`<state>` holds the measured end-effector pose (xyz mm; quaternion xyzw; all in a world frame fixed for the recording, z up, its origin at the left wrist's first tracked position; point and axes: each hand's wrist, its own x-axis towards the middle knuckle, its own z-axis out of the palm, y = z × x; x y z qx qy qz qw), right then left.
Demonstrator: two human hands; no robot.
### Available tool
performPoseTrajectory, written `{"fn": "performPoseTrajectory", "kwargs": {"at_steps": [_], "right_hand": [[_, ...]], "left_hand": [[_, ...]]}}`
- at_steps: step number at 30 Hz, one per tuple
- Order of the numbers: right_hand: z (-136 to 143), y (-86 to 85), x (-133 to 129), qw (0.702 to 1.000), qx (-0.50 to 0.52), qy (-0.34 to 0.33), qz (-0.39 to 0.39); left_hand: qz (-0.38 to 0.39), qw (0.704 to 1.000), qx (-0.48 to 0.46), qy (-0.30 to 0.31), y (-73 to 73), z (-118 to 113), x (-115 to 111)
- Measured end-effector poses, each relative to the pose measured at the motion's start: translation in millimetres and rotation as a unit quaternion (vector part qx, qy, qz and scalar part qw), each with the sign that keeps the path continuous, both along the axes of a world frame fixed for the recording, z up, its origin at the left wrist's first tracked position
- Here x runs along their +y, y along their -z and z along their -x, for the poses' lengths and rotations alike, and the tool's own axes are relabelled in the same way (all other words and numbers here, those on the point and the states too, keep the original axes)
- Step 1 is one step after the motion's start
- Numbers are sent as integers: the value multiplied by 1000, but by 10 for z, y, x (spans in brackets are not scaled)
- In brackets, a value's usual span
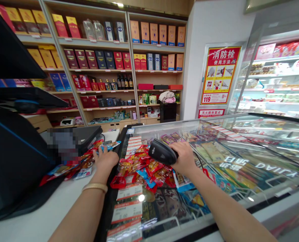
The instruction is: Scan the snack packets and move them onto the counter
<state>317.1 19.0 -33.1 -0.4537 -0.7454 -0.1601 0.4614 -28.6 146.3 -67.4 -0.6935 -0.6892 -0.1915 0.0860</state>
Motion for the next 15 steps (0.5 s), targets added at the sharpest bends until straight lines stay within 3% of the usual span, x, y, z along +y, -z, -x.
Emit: {"fn": "performPoseTrajectory", "kwargs": {"at_steps": [3,6,11,15], "right_hand": [[13,-14,-22,1000,-1,-9,-7],[28,-30,-44,1000,-4,-13,-13],[37,-30,-57,999,7,-21,-28],[28,-21,-57,1000,1,-20,-14]], "left_hand": [[27,996,49,-66,-14,-65,30],[63,990,88,-93,-66,-119,72],[102,988,95,-70,-160,-89,97],[69,995,58,-44,-169,-63,50]]}}
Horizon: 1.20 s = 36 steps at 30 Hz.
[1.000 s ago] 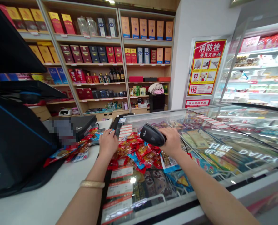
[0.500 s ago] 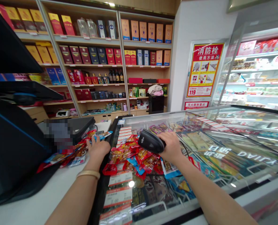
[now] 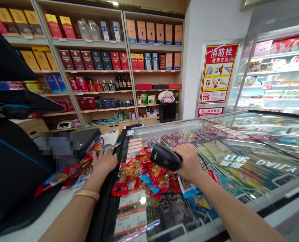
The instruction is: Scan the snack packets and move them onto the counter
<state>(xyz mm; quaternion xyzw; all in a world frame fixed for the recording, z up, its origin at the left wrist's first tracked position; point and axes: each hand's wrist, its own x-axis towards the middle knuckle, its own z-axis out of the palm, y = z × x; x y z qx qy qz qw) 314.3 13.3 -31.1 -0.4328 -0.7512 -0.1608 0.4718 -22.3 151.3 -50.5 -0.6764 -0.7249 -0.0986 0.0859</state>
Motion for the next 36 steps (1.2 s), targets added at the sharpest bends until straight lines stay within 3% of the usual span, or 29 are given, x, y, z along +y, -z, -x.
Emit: {"fn": "performPoseTrajectory", "kwargs": {"at_steps": [6,10,13,16,22,27,36], "right_hand": [[-9,-3,-4,1000,-10,8,11],[-3,4,11,999,-9,22,31],[-6,24,37,999,-4,24,27],[-20,39,60,999,-3,35,28],[-66,45,88,996,5,80,37],[-95,58,119,992,10,120,41],[-100,44,128,990,40,126,46]], "left_hand": [[-141,983,-104,57,-121,26,-33],[-231,917,-296,136,-252,-58,-63],[-277,863,-368,209,-290,-235,-168],[-297,842,-357,275,-279,-428,-305],[-326,829,-249,380,-242,-630,-475],[-359,817,-196,406,-249,-672,-531],[-361,809,-186,426,-256,-701,-549]]}}
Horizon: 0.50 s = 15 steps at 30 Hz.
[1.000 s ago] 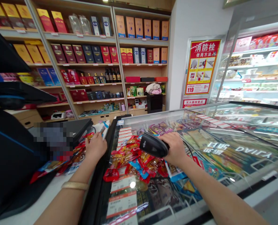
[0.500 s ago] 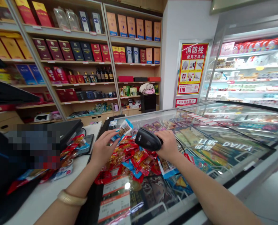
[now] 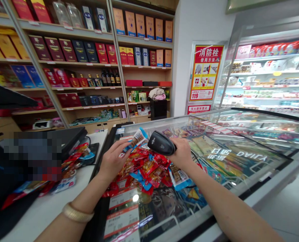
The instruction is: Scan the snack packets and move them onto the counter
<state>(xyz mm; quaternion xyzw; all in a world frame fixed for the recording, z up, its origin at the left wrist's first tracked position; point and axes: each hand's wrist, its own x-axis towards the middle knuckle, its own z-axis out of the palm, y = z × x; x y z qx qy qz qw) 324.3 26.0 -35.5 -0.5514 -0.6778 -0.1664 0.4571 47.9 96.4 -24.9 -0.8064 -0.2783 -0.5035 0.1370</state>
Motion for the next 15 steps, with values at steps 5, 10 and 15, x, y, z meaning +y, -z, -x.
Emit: {"fn": "performPoseTrajectory", "kwargs": {"at_steps": [5,10,15], "right_hand": [[-13,34,1,1000,-5,-3,-20],[-24,68,11,999,-16,-11,-41],[-39,77,18,998,-28,-16,-47]], "left_hand": [[65,997,-12,49,73,-30,25],[206,973,33,95,174,-75,63],[196,975,38,-100,26,143,159]]}}
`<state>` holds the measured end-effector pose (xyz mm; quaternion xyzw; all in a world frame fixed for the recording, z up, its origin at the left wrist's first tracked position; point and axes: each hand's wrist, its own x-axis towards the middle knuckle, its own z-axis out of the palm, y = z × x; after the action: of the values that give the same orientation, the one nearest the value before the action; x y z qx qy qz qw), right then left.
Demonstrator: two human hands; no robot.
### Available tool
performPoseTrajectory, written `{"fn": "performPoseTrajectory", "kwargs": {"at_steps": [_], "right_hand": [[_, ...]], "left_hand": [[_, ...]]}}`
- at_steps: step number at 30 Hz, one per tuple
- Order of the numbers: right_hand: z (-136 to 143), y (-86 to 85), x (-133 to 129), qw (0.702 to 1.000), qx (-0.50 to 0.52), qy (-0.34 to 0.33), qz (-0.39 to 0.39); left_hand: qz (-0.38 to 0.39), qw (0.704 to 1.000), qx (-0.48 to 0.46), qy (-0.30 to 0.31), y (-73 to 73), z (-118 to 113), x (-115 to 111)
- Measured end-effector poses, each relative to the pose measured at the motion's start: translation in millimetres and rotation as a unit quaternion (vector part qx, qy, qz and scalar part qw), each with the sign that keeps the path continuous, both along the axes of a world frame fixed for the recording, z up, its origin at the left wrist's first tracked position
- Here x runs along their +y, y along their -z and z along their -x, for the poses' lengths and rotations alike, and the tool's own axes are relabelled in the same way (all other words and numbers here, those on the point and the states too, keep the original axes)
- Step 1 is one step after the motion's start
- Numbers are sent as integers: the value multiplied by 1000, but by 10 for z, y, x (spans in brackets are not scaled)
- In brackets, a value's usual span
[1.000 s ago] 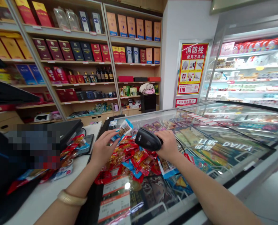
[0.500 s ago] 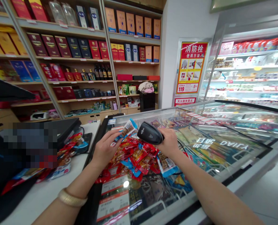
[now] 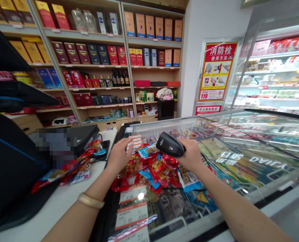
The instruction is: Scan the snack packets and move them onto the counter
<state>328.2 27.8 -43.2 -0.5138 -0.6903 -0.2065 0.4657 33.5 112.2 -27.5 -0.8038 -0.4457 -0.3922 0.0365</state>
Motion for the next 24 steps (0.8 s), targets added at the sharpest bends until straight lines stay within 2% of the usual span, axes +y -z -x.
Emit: {"fn": "performPoseTrajectory", "kwargs": {"at_steps": [2,5,7,9,11,13,18,21,24], "right_hand": [[0,-4,-2,1000,-2,-1,8],[10,-8,-8,1000,-7,-8,18],[20,-6,-11,1000,-9,-12,19],[31,-1,-12,1000,-7,-15,14],[39,4,-12,1000,-6,-16,10],[43,8,-13,1000,-7,-14,12],[43,3,-16,1000,-7,-15,13],[46,-4,-18,1000,-8,-22,11],[54,-8,-17,1000,-3,-25,4]], "left_hand": [[14,989,49,-140,-75,166,33],[71,935,136,-321,-117,417,54],[121,897,172,-389,-98,550,66],[173,871,181,-423,-64,643,88],[211,859,172,-434,-35,700,120],[219,860,160,-431,-19,727,149],[156,895,110,-403,-57,735,160],[101,930,50,-350,-113,710,179],[51,962,-73,-259,-129,645,251]]}}
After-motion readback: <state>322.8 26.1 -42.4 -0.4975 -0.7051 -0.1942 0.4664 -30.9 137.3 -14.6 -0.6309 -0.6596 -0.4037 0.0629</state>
